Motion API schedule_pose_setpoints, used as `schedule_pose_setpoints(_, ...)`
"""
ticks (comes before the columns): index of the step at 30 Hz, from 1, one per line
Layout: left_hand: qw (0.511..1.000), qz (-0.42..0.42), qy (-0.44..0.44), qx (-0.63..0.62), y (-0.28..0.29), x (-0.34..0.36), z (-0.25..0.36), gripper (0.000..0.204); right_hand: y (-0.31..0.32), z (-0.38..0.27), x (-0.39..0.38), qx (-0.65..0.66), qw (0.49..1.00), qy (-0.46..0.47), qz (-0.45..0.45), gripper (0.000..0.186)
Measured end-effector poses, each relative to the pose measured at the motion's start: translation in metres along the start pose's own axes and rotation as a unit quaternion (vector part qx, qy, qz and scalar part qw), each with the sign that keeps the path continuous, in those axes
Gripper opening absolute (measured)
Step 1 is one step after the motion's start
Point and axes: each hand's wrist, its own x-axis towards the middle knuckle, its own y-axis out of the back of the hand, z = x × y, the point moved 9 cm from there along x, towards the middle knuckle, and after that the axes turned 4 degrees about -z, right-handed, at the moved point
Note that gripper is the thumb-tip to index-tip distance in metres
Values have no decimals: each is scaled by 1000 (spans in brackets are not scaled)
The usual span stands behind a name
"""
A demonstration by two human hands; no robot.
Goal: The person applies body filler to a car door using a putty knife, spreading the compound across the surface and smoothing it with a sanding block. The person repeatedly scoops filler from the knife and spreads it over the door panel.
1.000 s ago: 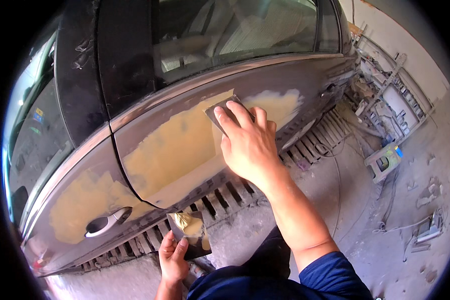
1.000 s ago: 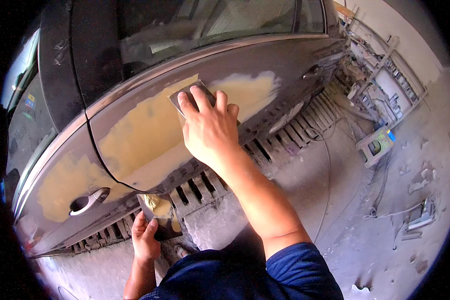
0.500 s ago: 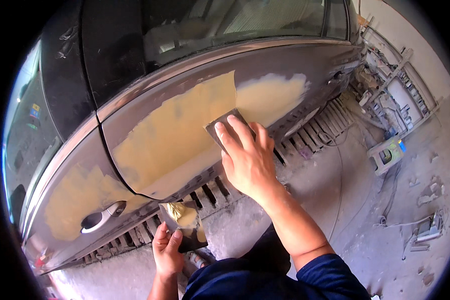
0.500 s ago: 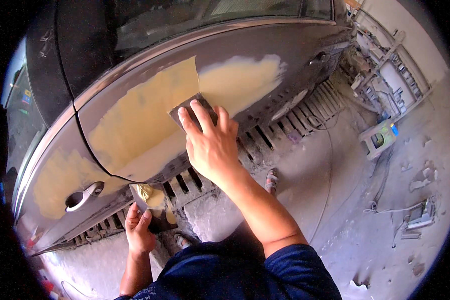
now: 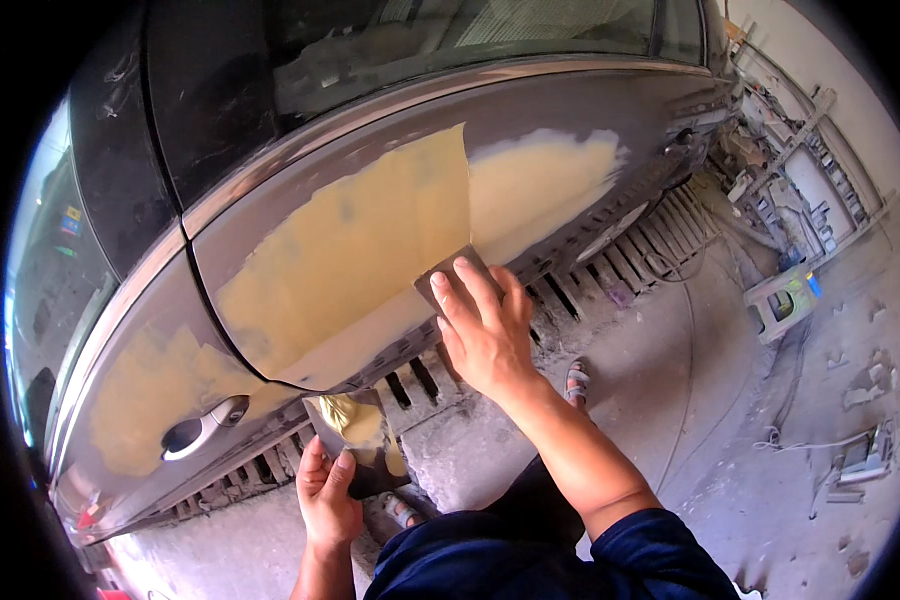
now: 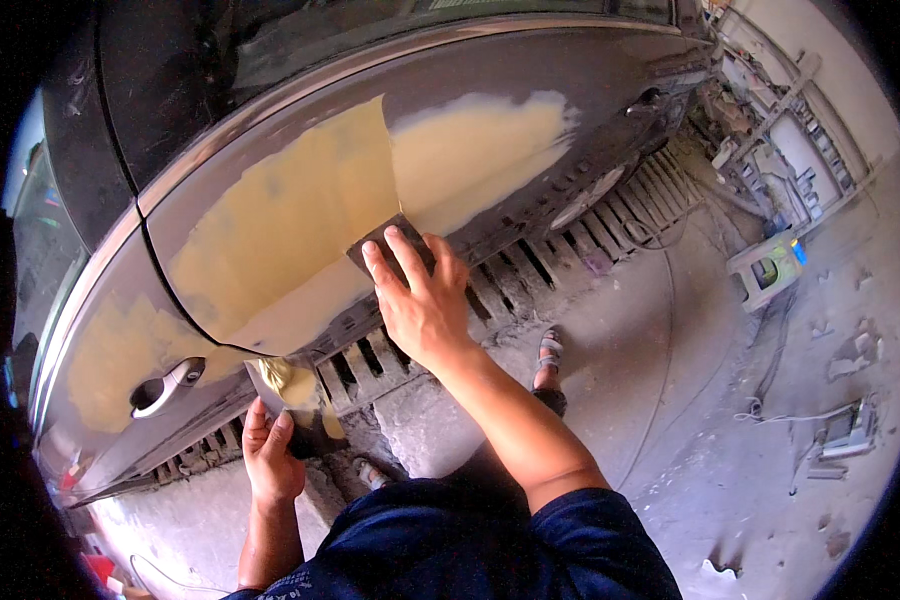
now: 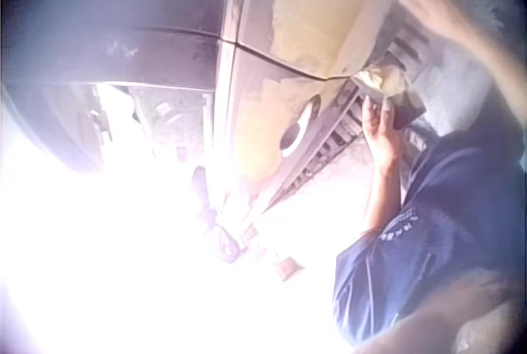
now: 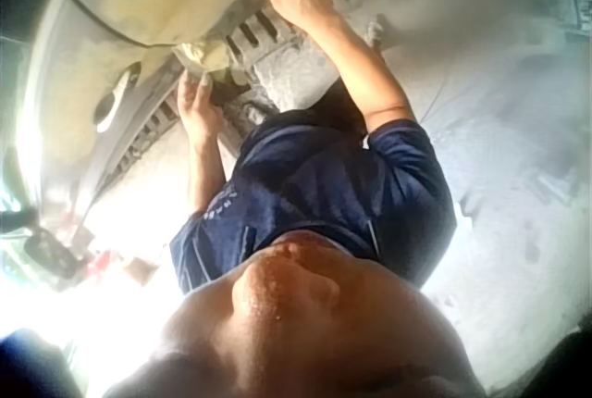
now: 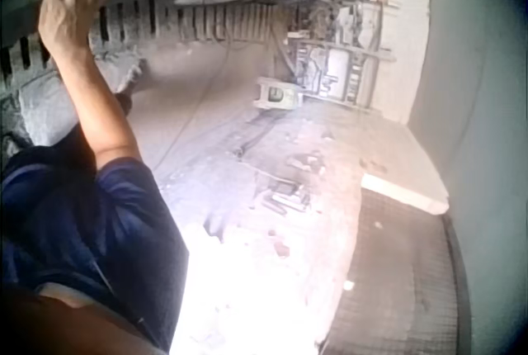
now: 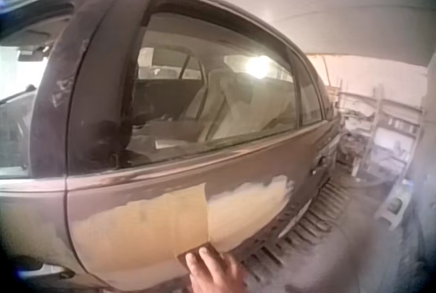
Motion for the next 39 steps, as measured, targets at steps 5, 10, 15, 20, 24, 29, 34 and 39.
schedule_pose_setpoints(5,999,-1,-19,-29,-11,3,3,39,-5,5,-9,1,1000,-3,3,69)
schedule_pose_setpoints(10,997,-17,-35,-69,-25,8,13,44,33,-10,-18,91,996,-15,16,58)
schedule_pose_setpoints(15,989,-42,-46,-133,-59,15,18,53,72,-65,-43,513,850,103,-57,47)
schedule_pose_setpoints(20,984,-75,-93,-129,-72,11,48,58,36,-51,-56,321,927,144,-129,48)
schedule_pose_setpoints(24,982,-59,-151,-97,-62,8,63,56,64,-12,15,69,997,20,-20,55)
schedule_pose_setpoints(29,986,-51,-123,-102,-49,6,52,56,85,12,105,-26,999,-30,-19,58)
schedule_pose_setpoints(34,990,-18,-110,-91,-36,6,42,53,78,-10,129,-61,997,-35,-39,51)
schedule_pose_setpoints(39,990,-15,-94,-100,-32,13,36,52,61,-40,95,-29,996,-21,-76,59)
